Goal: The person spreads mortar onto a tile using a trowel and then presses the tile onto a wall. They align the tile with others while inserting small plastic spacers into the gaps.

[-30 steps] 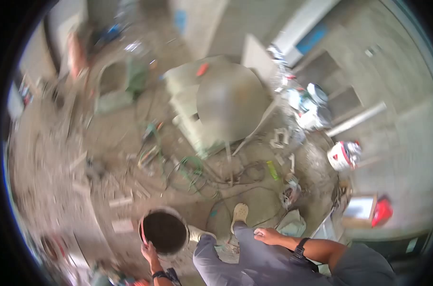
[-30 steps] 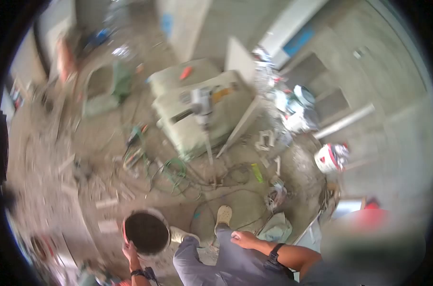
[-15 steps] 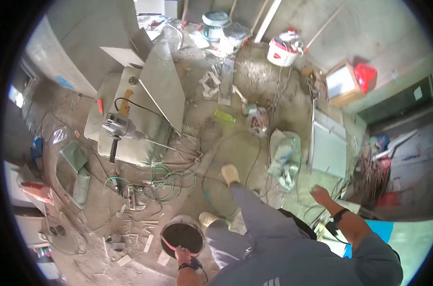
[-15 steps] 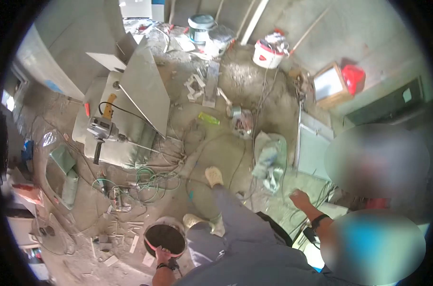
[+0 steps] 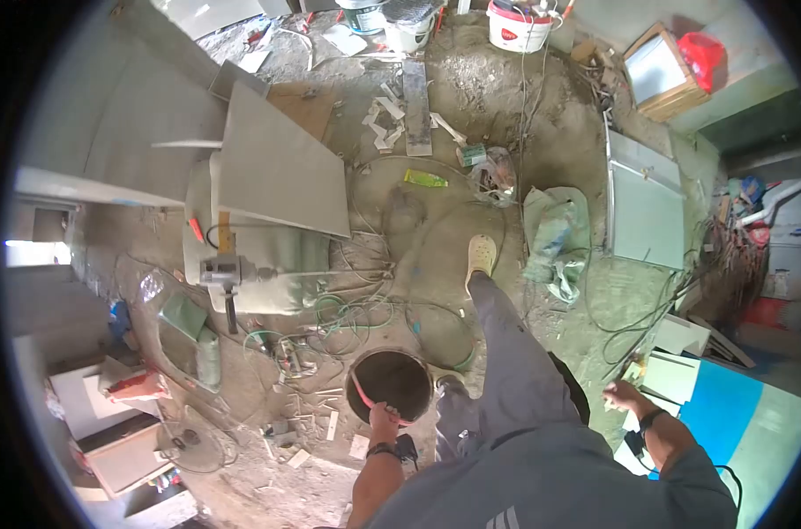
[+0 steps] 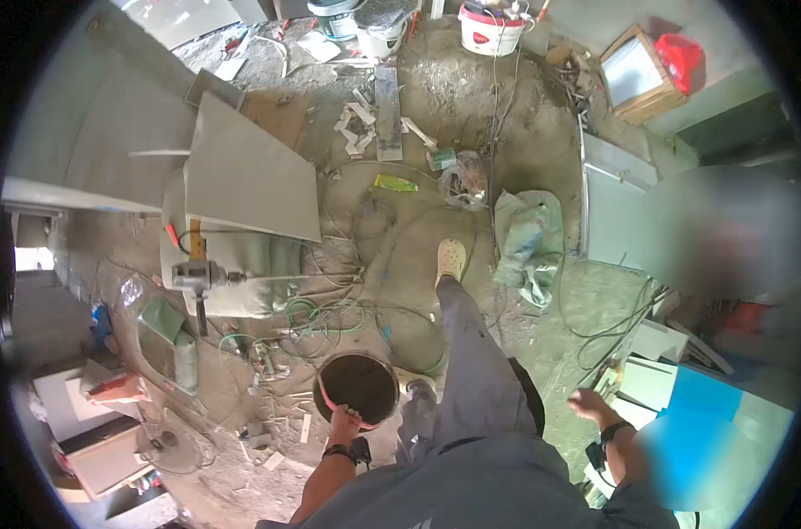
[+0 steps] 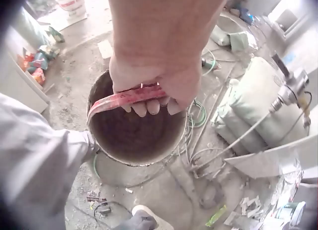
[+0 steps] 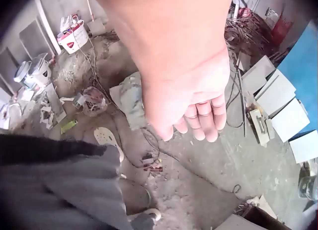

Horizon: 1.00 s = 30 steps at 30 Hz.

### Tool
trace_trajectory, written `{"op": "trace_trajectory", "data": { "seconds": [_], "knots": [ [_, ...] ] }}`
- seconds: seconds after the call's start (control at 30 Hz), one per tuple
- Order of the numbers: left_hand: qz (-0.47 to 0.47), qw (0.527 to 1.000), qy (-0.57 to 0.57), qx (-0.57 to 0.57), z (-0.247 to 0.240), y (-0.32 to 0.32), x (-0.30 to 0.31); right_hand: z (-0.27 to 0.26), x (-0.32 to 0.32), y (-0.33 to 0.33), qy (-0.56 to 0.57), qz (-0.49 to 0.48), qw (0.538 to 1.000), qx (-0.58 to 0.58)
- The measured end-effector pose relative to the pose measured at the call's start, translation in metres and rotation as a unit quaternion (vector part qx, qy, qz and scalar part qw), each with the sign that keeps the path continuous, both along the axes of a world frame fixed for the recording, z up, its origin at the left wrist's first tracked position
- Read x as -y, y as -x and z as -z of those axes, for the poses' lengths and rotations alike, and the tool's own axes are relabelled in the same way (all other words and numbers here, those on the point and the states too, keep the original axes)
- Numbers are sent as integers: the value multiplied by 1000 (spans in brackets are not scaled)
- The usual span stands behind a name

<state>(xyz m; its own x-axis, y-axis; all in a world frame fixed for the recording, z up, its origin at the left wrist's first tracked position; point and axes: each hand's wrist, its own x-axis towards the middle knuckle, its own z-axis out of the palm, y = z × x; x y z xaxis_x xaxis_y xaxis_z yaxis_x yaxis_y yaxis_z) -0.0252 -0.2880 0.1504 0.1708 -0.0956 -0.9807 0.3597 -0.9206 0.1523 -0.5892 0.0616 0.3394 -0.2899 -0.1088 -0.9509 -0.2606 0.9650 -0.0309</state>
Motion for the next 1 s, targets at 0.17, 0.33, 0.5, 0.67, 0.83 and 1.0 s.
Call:
{"op": "trace_trajectory", "data": {
  "seconds": [0.17, 0.33, 0.5, 0.67, 0.83, 1.0],
  "knots": [
    [50, 998, 24, 13, -25, 136, 88, 70, 96, 148, 115, 184, 975, -37],
    [135, 990, 43, -23, -53, 294, 201, 43, 190, 278, 180, 308, 929, -98],
    [280, 955, 79, -65, -76, 426, 284, 25, 250, 328, 256, 280, 916, -129],
    [363, 899, 189, -157, -81, 568, 391, 25, 317, 306, 280, 131, 936, -166],
    [395, 880, 202, -169, -93, 666, 518, 7, 350, 237, 276, 274, 904, -180],
    [438, 853, 185, -217, -84, 717, 667, 75, 352, 255, 234, -256, 810, -473]
  ]
}}
